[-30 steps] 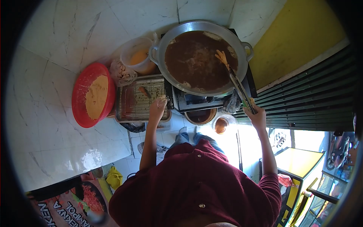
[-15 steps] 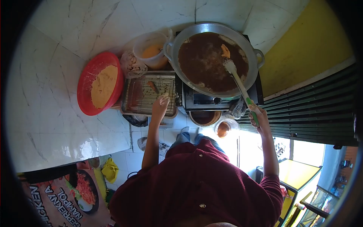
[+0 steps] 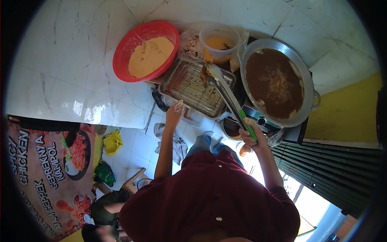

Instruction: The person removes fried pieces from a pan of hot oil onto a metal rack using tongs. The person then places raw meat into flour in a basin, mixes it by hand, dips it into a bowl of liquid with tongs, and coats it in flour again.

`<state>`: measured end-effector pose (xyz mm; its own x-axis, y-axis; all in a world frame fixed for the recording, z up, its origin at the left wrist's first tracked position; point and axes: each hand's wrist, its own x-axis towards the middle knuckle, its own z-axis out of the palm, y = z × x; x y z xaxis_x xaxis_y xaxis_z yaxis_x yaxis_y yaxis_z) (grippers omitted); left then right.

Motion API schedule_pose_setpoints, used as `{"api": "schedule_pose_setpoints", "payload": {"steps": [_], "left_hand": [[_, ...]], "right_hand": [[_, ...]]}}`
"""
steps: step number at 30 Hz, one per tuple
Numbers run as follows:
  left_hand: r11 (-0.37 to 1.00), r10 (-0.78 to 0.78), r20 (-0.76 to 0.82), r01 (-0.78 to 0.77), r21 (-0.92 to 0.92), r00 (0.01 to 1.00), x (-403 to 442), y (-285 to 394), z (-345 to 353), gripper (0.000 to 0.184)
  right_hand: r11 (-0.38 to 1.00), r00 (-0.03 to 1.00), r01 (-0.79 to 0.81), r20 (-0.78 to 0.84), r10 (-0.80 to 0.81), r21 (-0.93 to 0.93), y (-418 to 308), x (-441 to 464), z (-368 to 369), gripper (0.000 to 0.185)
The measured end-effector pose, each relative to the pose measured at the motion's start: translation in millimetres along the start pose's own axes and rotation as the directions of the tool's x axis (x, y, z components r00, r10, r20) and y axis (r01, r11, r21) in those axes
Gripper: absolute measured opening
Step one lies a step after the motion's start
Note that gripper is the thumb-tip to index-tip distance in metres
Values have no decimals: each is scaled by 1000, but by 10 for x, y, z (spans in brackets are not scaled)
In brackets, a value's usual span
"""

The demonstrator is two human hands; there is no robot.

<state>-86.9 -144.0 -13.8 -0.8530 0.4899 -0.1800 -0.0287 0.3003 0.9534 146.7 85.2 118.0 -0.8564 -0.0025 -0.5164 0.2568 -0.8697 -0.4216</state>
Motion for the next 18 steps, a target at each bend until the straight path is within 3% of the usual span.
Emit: {"api": "schedule_pose_setpoints", "payload": {"steps": [5,6,9,10,13,18], "left_hand": [[996,-77,-104,81,41,992,-70,-212,-225,32],[993,-99,-119,105,50,988,-77,-237,-250,31],[993,-109,-121,112,23,987,-23,-442,-306,33],[994,-106,-122,108,7,987,-6,-485,-317,33],[993,-111,-115,114,20,987,62,-550,-325,33],[992,-119,-81,121,24,990,142,-489,-254,33]], "right_hand": [[863,947,-312,209,245,399,467,844,-344,32],[862,944,-319,210,254,394,538,1016,-426,32],[640,879,-473,368,302,606,689,1465,-613,39],[637,877,-478,368,309,605,710,1556,-640,39],[395,890,-453,377,258,800,754,1712,-711,37],[300,896,-436,378,233,849,814,1625,-667,39]]}}
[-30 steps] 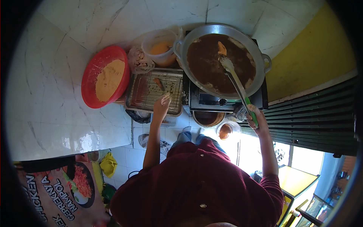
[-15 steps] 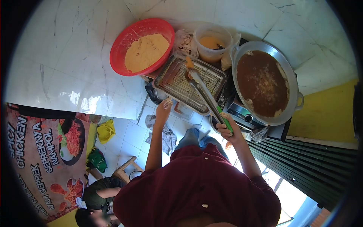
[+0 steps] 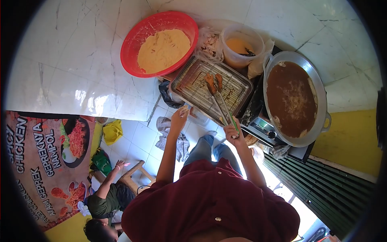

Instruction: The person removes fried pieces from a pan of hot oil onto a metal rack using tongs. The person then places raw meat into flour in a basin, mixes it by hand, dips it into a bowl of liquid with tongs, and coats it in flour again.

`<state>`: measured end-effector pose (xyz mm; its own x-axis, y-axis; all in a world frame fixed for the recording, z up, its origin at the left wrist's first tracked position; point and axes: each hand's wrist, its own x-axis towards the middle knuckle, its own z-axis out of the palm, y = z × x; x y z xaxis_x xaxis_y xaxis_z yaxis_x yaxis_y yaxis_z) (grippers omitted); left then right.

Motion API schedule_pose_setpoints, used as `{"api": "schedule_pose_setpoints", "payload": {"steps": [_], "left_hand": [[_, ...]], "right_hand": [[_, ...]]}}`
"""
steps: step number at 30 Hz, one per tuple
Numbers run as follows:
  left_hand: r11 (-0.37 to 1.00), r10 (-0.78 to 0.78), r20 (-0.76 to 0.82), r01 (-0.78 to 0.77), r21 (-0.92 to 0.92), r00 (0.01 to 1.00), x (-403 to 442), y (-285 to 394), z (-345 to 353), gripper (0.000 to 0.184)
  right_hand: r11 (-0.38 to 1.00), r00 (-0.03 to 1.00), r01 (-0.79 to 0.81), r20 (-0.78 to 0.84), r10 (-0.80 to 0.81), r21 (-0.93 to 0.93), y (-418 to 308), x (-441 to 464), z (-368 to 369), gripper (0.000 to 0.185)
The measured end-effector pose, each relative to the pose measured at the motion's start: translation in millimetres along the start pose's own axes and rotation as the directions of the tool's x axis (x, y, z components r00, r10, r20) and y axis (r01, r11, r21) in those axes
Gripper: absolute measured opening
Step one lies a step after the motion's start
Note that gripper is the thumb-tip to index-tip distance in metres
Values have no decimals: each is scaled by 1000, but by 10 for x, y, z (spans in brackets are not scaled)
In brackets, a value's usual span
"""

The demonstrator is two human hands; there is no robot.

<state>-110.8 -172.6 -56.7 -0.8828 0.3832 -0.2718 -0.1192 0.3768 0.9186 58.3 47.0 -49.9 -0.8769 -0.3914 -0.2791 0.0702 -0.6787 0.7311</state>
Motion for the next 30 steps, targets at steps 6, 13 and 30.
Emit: {"api": "schedule_pose_setpoints", "payload": {"steps": [6,13,30], "left_hand": [[999,-27,21,28,-37,999,31,165,60,34],[1000,-24,-45,25,6,999,94,118,-1,32],[980,196,305,-180,-81,932,-23,942,942,33]], "right_hand": [[993,997,61,-48,-57,97,180,-106,-173,47],[999,993,44,-109,-46,-24,578,-242,63,33],[-713,393,-28,648,-652,-701,1479,-2438,1582,32]]}}
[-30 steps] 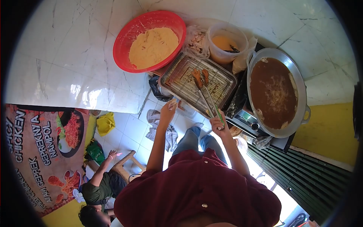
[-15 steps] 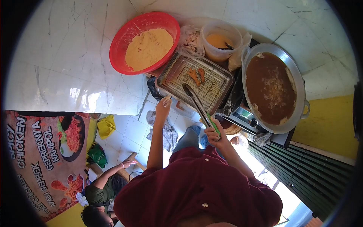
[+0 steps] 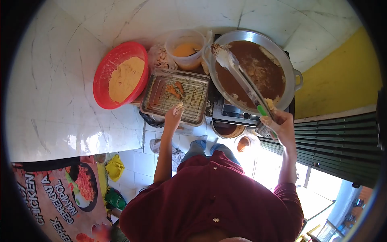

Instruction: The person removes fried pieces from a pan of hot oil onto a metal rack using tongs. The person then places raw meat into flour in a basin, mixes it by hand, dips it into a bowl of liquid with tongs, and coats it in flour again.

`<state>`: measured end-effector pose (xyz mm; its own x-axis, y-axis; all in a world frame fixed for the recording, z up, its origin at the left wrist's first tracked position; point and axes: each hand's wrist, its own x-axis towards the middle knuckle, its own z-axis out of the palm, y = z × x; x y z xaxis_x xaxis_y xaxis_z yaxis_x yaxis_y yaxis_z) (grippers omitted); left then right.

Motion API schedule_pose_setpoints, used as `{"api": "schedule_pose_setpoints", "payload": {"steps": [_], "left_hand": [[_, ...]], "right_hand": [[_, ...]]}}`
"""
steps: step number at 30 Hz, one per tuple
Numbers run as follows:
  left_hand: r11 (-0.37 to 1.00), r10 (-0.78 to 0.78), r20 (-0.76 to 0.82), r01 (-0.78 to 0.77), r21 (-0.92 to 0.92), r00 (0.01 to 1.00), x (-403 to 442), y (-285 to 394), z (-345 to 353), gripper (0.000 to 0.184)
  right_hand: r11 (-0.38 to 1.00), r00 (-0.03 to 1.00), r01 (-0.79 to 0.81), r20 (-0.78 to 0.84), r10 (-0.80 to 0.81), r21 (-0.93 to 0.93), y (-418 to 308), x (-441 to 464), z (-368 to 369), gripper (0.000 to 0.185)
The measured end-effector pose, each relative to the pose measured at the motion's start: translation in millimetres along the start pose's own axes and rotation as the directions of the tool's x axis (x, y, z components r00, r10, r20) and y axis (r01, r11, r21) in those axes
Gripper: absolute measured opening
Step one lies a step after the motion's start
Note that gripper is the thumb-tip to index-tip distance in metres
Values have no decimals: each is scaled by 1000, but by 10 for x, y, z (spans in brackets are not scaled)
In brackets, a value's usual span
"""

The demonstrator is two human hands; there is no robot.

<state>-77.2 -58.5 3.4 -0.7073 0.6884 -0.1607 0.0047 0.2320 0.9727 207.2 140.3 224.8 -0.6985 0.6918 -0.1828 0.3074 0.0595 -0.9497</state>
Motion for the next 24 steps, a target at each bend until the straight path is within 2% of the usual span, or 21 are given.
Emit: {"api": "schedule_pose_setpoints", "payload": {"steps": [1,2,3,4,5,6,10,12,13,17,19,22,24], "left_hand": [[1000,-10,52,9,22,999,-8,115,120,33],[999,-21,102,16,45,995,-11,185,226,34],[999,-13,137,7,42,990,14,148,320,34],[999,-8,153,2,42,988,14,190,408,34],[999,3,178,-12,53,984,3,234,484,35],[998,14,200,-27,63,980,-1,265,539,35],[998,5,223,-19,60,975,16,221,644,33],[999,17,221,-26,42,975,7,185,658,32],[999,26,211,-32,25,977,6,180,654,32],[999,0,227,-10,46,974,2,166,607,31],[999,23,189,-31,41,982,-11,156,586,31],[998,5,167,-14,55,986,-30,166,551,32],[999,7,154,-14,46,988,-29,101,525,32]], "right_hand": [[1000,1000,-3,-24,4,3,-140,-8,-141,32],[968,991,-125,-62,115,-217,-312,-9,-284,37],[873,969,-248,-120,217,-419,-399,15,-402,42],[873,966,-256,-136,219,-414,-354,60,-508,42],[761,982,-138,-190,20,-634,-244,107,-619,47],[574,965,-48,-186,-184,-817,-129,168,-729,52],[543,975,10,-112,-191,-840,159,493,-1116,55],[442,998,-57,-50,26,-895,64,623,-1162,48],[462,999,-46,-38,25,-885,131,703,-1214,41],[473,999,-50,-42,27,-880,269,962,-1274,40],[548,987,-142,-73,146,-824,277,1064,-1213,42],[555,994,-68,-11,105,-829,406,1246,-1170,38],[567,989,-106,-25,148,-817,382,1320,-1089,36]]}}
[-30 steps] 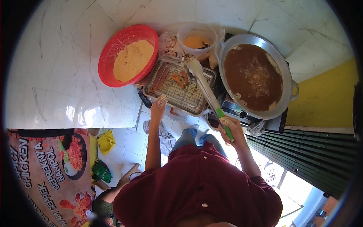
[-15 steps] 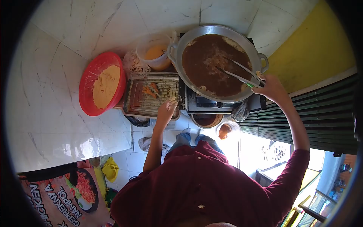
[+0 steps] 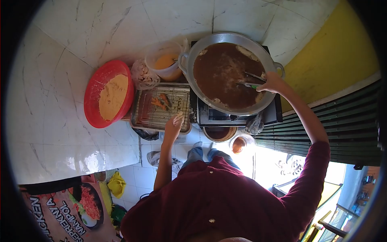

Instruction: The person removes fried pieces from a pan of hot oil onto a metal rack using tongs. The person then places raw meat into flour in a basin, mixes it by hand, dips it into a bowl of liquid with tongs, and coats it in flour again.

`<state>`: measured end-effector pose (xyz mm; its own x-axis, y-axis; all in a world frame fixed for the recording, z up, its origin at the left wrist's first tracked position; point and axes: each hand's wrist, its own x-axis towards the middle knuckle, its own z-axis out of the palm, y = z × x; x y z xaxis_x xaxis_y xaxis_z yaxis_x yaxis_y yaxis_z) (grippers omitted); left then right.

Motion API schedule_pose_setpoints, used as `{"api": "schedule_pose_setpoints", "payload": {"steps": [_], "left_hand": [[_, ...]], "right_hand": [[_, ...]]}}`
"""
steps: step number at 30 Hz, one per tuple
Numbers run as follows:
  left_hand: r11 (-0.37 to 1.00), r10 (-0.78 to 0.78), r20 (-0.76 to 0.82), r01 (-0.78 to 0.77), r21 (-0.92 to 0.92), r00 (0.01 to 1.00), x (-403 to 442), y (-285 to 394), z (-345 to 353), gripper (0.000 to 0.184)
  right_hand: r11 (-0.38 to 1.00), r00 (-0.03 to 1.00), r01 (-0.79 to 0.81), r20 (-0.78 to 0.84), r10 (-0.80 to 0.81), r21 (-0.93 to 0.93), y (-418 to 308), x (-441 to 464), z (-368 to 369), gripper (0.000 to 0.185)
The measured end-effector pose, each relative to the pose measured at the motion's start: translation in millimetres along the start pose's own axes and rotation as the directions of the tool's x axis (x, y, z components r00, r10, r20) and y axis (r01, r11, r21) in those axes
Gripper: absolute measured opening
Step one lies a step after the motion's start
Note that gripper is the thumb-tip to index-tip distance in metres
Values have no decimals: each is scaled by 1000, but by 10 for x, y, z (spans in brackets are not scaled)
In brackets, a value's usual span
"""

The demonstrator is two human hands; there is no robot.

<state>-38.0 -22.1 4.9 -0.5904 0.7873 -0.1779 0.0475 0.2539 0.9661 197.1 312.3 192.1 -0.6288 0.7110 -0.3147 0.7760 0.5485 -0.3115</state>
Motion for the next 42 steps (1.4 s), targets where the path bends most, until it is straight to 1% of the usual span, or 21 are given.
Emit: {"api": "schedule_pose_setpoints", "payload": {"steps": [1,2,4,10,14,17,23,25,26,28,29,31,32,34,35,37,38,40,42], "left_hand": [[1000,1,-7,-1,-7,1000,0,-32,-7,33],[1000,-1,-9,1,-8,1000,-7,-65,-15,33],[999,-31,0,31,-8,1000,-29,-45,-30,34],[999,-46,-10,46,-21,999,-51,-39,-36,34],[998,-62,-16,62,-1,998,-78,8,-57,34],[999,-53,-20,53,-3,998,-75,-16,-82,33],[999,-32,1,32,3,999,-79,-24,-110,33],[1000,-24,-15,24,-17,1000,-79,-40,-110,33],[1000,-24,-15,24,-17,1000,-80,-48,-110,33],[999,-40,-19,40,-8,999,-79,-18,-111,34],[999,-40,-18,40,-6,999,-79,-9,-118,34],[999,-53,-5,53,8,999,-80,-2,-127,34],[999,-53,-4,53,8,999,-77,-35,-123,34],[1000,14,-60,-16,-21,998,-67,-93,-105,32],[1000,15,-59,-16,-21,998,-69,-123,-108,32],[999,11,-44,-10,31,999,-76,-109,-117,32],[999,12,-44,-11,32,999,-75,-106,-117,32],[1000,10,-42,-10,11,999,-82,-104,-118,32],[1000,7,-43,-7,10,999,-95,-88,-128,32]], "right_hand": [[999,999,-43,28,42,21,-61,16,7,34],[999,999,-41,31,40,20,-80,55,35,34],[998,1000,13,20,-14,56,-109,167,114,33],[994,995,96,-24,-95,53,-247,312,243,35],[991,994,112,-10,-112,69,-340,302,237,36],[987,992,126,-29,-123,101,-403,260,205,37],[985,995,83,-62,-74,153,-443,208,187,40],[984,999,19,-44,-11,179,-443,199,172,43],[984,999,19,-44,-11,179,-422,210,184,43],[989,982,138,-136,-129,58,-344,249,201,44],[989,982,138,-137,-129,59,-306,253,192,44],[963,914,269,-318,-252,10,-221,262,163,41],[963,914,268,-318,-251,10,-169,287,131,41],[986,947,166,-277,-161,-8,-117,356,29,40],[986,947,166,-277,-161,-7,-105,376,-5,40],[989,966,123,-236,-102,78,-132,388,-94,39],[989,966,124,-237,-102,78,-120,438,-110,39],[988,986,-45,-150,68,148,-61,573,-116,38],[991,988,-14,-151,34,132,-11,687,-75,36]]}}
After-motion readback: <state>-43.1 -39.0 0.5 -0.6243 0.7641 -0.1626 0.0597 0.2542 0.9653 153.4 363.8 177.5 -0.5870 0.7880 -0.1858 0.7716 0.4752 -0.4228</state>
